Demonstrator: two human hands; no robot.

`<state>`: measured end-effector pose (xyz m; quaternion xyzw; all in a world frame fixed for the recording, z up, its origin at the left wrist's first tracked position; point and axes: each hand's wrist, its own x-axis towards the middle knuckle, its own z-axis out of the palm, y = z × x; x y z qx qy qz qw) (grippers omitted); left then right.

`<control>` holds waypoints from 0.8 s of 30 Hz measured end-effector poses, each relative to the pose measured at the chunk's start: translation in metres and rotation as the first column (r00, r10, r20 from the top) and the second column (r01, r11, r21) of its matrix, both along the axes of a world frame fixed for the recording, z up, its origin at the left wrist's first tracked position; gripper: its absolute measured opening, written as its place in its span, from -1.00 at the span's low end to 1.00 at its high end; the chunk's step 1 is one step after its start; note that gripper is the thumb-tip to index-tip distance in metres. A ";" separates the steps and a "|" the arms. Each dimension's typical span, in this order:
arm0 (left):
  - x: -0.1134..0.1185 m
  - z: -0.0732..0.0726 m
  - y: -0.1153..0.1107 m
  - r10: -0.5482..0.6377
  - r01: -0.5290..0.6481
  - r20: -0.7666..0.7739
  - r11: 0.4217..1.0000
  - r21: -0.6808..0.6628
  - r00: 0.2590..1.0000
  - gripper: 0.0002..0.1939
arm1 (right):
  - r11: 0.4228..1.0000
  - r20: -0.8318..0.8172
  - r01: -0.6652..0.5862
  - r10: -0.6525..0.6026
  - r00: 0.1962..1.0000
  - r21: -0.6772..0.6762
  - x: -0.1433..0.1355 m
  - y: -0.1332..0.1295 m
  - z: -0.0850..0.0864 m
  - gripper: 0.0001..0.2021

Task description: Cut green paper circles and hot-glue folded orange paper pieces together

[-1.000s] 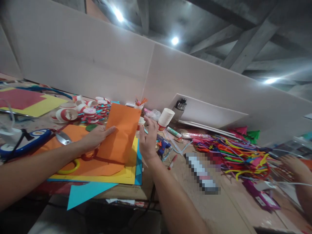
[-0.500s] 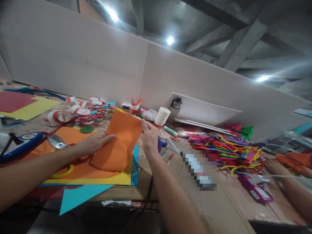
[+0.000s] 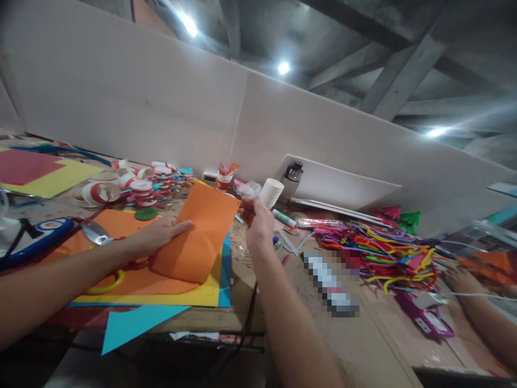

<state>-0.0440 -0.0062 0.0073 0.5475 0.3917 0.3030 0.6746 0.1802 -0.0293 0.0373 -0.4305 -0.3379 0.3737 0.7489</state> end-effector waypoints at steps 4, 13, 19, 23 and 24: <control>0.002 -0.001 0.006 -0.004 0.039 0.178 0.980 -0.195 0.984 -0.70 | 0.988 0.336 0.124 -0.148 0.930 0.090 0.002 -0.001 -0.003 -0.71; 0.002 -0.009 0.010 -0.025 0.066 0.233 0.983 -0.170 0.972 -0.70 | 0.997 0.410 -0.071 0.066 0.910 -0.002 -0.016 -0.002 -0.019 -0.65; -0.004 -0.004 0.007 -0.109 0.109 -0.047 0.994 -0.011 0.993 -0.51 | 0.974 0.220 -0.212 0.224 0.949 -0.076 -0.016 -0.002 -0.018 -0.66; -0.009 0.006 0.006 -0.250 0.259 -0.202 0.966 0.020 0.947 -0.47 | 0.972 0.148 -0.209 0.224 0.963 -0.108 -0.017 -0.004 -0.012 -0.72; -0.010 0.008 0.007 -0.266 0.280 -0.236 0.959 0.028 0.935 -0.45 | 0.968 0.149 -0.213 0.231 0.961 -0.130 -0.016 -0.005 -0.010 -0.72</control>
